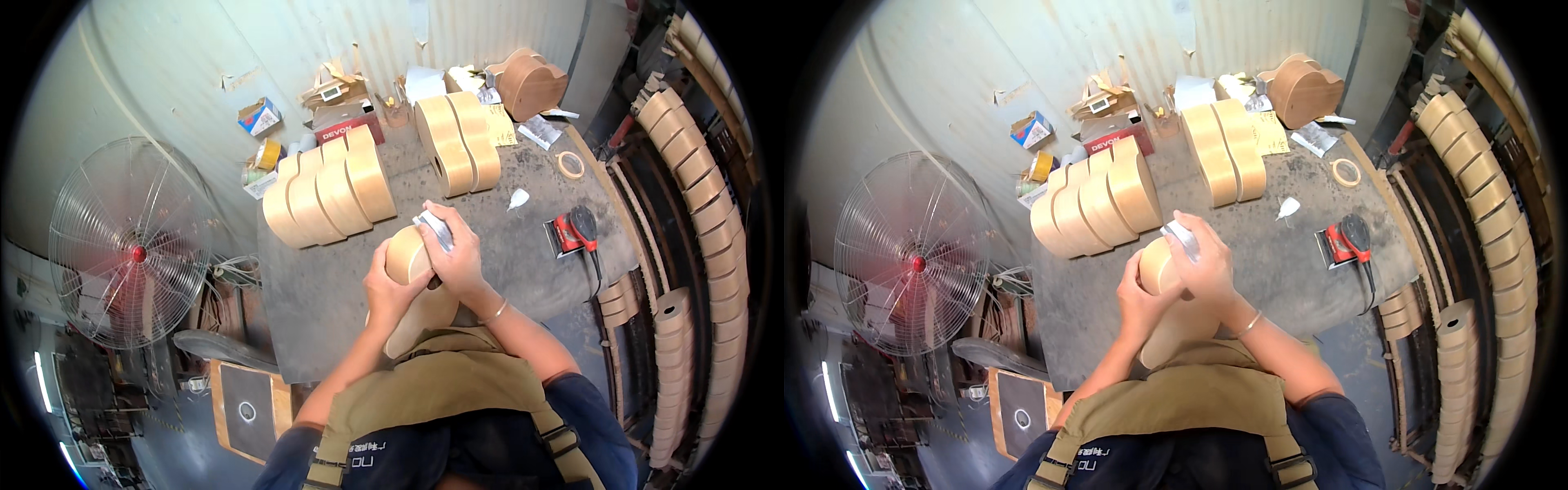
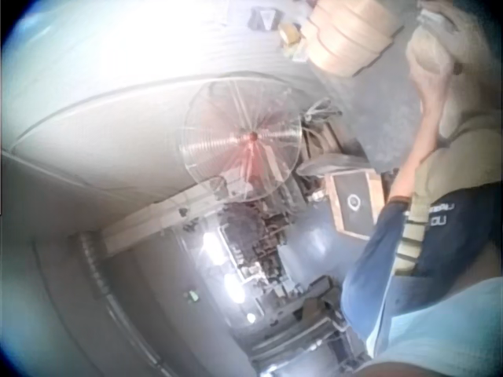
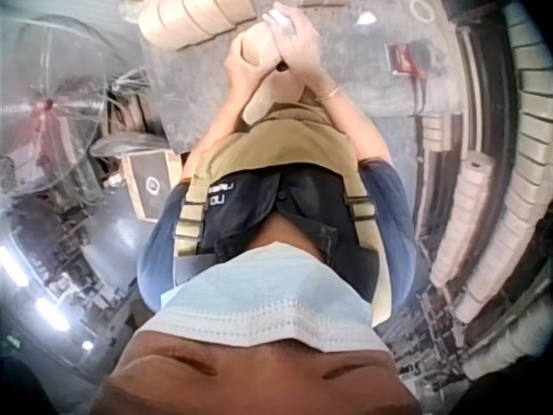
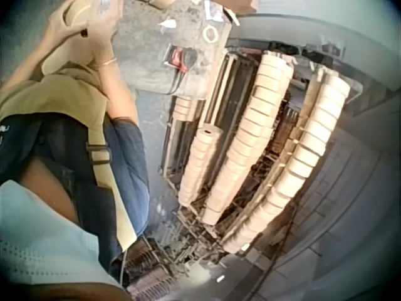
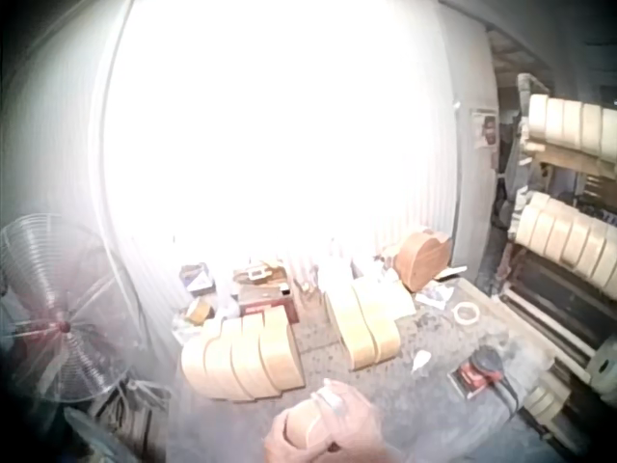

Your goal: The person sands the edges and surfaces of a light-colored wooden guitar body using a sanding block. They rotate the body to access different areas, including the sound hole and curved sides, and then place it on a stack of similar bodies.

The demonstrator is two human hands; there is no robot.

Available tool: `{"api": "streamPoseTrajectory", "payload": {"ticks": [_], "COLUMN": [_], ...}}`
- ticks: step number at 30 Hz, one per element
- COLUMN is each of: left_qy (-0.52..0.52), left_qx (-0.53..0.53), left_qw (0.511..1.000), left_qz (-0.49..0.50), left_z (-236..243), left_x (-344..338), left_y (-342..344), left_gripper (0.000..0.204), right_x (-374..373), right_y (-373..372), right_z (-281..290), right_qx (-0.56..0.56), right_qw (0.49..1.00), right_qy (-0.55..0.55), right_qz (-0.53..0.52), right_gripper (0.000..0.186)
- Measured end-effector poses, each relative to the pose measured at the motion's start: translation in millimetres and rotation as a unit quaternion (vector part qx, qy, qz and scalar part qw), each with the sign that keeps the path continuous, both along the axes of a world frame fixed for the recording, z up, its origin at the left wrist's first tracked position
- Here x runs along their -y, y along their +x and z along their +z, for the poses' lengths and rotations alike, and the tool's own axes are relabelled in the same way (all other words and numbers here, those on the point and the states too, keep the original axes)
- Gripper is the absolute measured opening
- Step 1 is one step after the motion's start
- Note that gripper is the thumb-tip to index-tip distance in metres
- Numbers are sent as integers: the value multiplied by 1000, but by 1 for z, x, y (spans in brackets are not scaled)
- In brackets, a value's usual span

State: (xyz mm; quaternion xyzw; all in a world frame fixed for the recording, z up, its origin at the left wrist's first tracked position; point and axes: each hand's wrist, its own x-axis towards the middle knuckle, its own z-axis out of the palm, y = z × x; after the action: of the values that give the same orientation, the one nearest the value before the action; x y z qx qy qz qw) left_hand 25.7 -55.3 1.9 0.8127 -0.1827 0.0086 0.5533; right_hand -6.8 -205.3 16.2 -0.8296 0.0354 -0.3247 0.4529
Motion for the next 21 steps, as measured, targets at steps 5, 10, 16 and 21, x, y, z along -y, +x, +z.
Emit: {"api": "streamPoseTrajectory", "payload": {"ticks": [5, 10, 16, 21], "left_qy": [11, 2, -5, 8], "left_qx": [-63, -49, -87, -52], "left_qw": [997, 999, 996, 999], "left_qz": [41, -11, 33, -4], "left_z": [-12, 3, -12, -3], "left_x": [-6, -9, -18, -7], "left_y": [11, 1, 18, 7], "left_gripper": [78, 74, 77, 65], "right_x": [-28, -4, -22, 1], "right_y": [-30, 1, -27, 1], "right_z": [-24, -30, 5, 21], "right_qx": [20, 74, -1, 10], "right_qw": [965, 993, 969, 999], "right_qy": [-244, -88, -210, -38], "right_qz": [99, -13, 130, 5], "right_gripper": [54, 55, 50, 45]}}
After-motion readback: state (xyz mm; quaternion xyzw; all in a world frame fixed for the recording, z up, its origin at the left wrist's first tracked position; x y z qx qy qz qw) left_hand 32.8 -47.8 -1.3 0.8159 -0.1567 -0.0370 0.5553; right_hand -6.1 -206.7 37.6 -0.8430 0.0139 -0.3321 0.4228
